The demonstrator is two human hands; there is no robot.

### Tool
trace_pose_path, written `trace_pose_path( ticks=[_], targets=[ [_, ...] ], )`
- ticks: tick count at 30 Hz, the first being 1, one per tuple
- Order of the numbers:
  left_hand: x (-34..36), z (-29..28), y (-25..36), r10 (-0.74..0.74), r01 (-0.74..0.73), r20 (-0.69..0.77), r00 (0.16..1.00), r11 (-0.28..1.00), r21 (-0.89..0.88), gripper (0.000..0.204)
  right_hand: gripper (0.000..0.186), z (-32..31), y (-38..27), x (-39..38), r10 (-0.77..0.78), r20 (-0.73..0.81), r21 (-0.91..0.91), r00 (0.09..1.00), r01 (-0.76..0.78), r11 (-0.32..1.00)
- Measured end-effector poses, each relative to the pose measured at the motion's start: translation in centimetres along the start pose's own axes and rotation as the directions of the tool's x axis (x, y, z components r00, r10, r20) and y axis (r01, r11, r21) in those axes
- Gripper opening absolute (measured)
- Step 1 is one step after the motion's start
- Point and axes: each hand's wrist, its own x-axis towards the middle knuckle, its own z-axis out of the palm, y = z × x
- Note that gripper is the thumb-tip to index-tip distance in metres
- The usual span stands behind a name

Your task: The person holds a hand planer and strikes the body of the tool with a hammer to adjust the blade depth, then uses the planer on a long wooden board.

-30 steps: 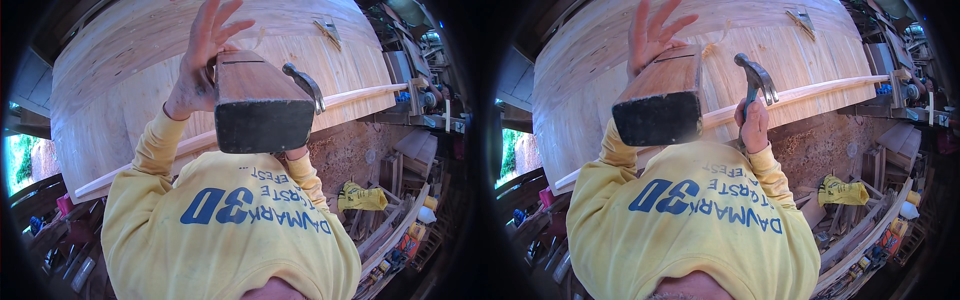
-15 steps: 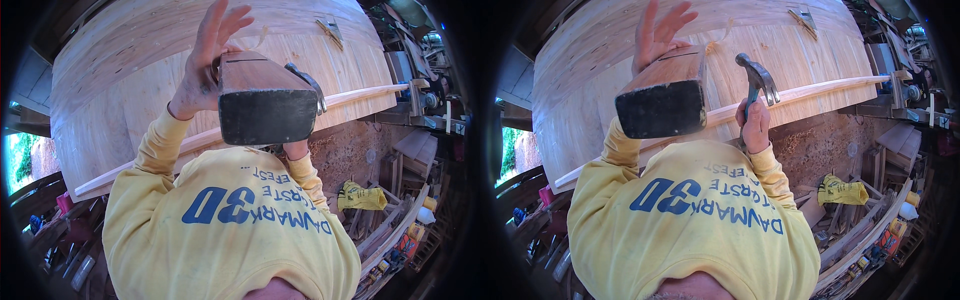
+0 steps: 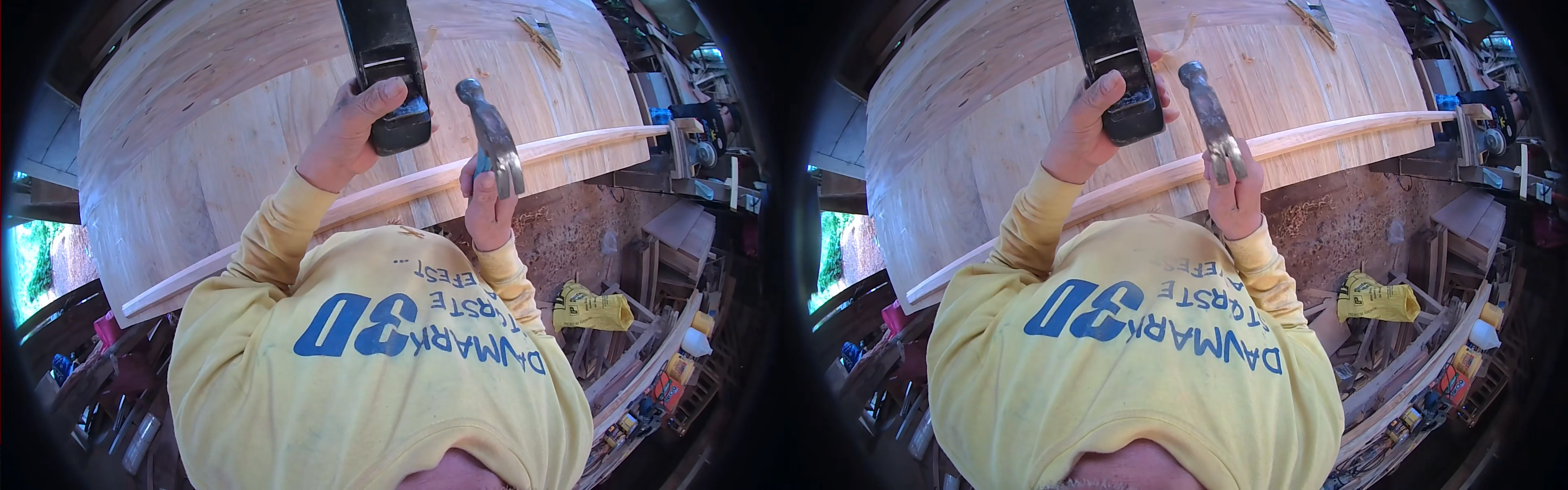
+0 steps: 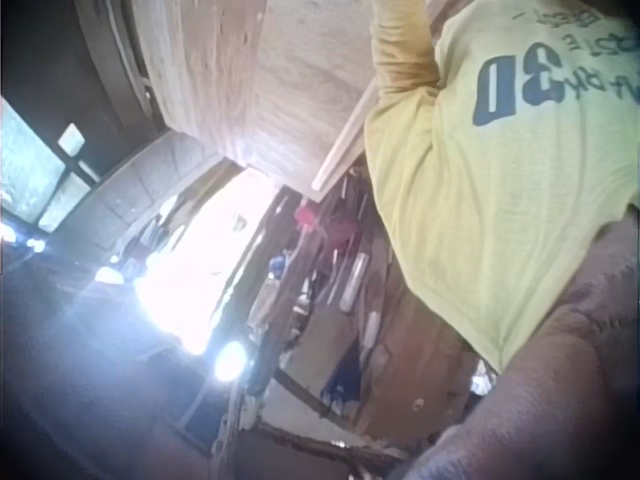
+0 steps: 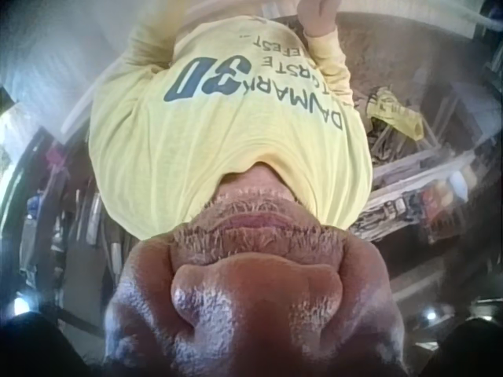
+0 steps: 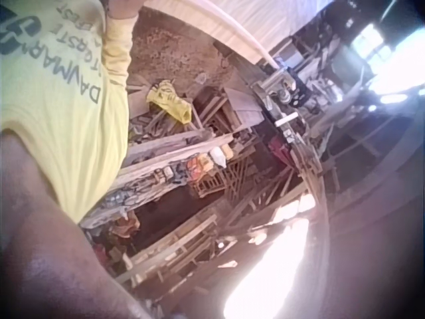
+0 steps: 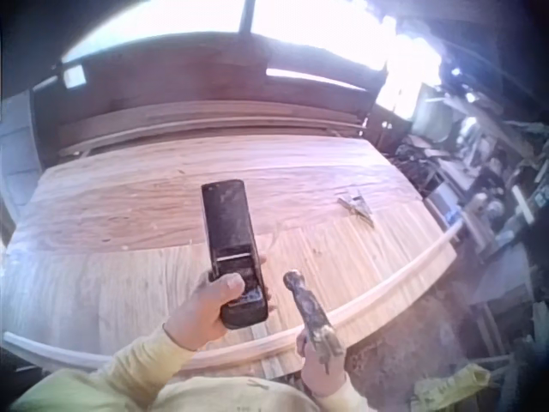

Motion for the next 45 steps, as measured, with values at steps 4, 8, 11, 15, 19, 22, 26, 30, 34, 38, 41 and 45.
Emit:
trace_pose_path(
  ticks=[4,8,11,15,19,22,26,30,34,38,41,45],
  targets=[
    [1.0,0.4,-1.2,0.096,-0.093,-0.252,0.963,0.995,0.023,0.054,0.052,0.4,-0.4,-0.7,-0.019,0.069,-0.044,0.997,0.022,0.999],
    [2.8,-1.1,-2.2,0.134,-0.068,-0.362,0.923,0.98,0.188,0.066,0.046,1.3,0.0,-0.5,-0.064,0.077,-0.229,0.995,0.08,0.97],
    [3.4,-0.4,-2.8,0.301,-0.244,-0.383,0.873,0.951,0.191,0.065,0.045,1.6,-0.2,-0.3,-0.107,0.087,-0.266,0.99,0.127,0.956],
    [3.2,1.2,-2.1,0.363,-0.24,-0.414,0.835,0.917,0.32,0.064,0.043,1.1,-0.5,0.1,-0.245,0.127,-0.332,0.961,0.274,0.903],
    [4.0,0.4,-2.8,0.391,-0.307,-0.418,0.82,0.917,0.256,0.064,0.041,1.3,0.0,1.0,-0.11,0.057,-0.453,0.992,0.124,0.883],
    [3.6,0.6,-3.2,0.374,-0.297,-0.436,0.818,0.925,0.236,0.061,0.039,1.4,-0.2,0.4,-0.209,0.061,-0.366,0.976,0.217,0.905],
    [4.0,0.2,-3.8,0.433,-0.343,-0.45,0.781,0.9,0.27,0.058,0.038,1.2,0.5,0.5,-0.07,0.072,-0.478,0.995,0.096,0.873],
    [4.1,0.0,-3.4,0.41,-0.334,-0.447,0.796,0.911,0.241,0.057,0.038,1.0,-0.3,0.7,-0.094,0.049,-0.356,0.994,0.106,0.929],
    [3.6,0.6,-3.2,0.416,-0.33,-0.424,0.804,0.907,0.263,0.058,0.04,0.9,-0.4,1.3,-0.158,0.063,-0.368,0.985,0.171,0.914],
    [3.6,-0.1,-3.0,0.407,-0.311,-0.419,0.812,0.908,0.28,0.057,0.041,0.6,0.6,1.3,-0.071,0.047,-0.361,0.996,0.083,0.929],
    [3.5,-0.1,-2.7,0.36,-0.266,-0.394,0.846,0.924,0.275,0.062,0.043,0.4,0.5,0.9,-0.126,0.07,-0.246,0.99,0.139,0.959],
    [3.4,0.3,-1.4,0.193,-0.236,-0.354,0.915,0.968,-0.08,0.084,0.044,0.2,0.1,0.8,-0.083,0.06,0.02,0.995,0.082,0.996]
  ],
)
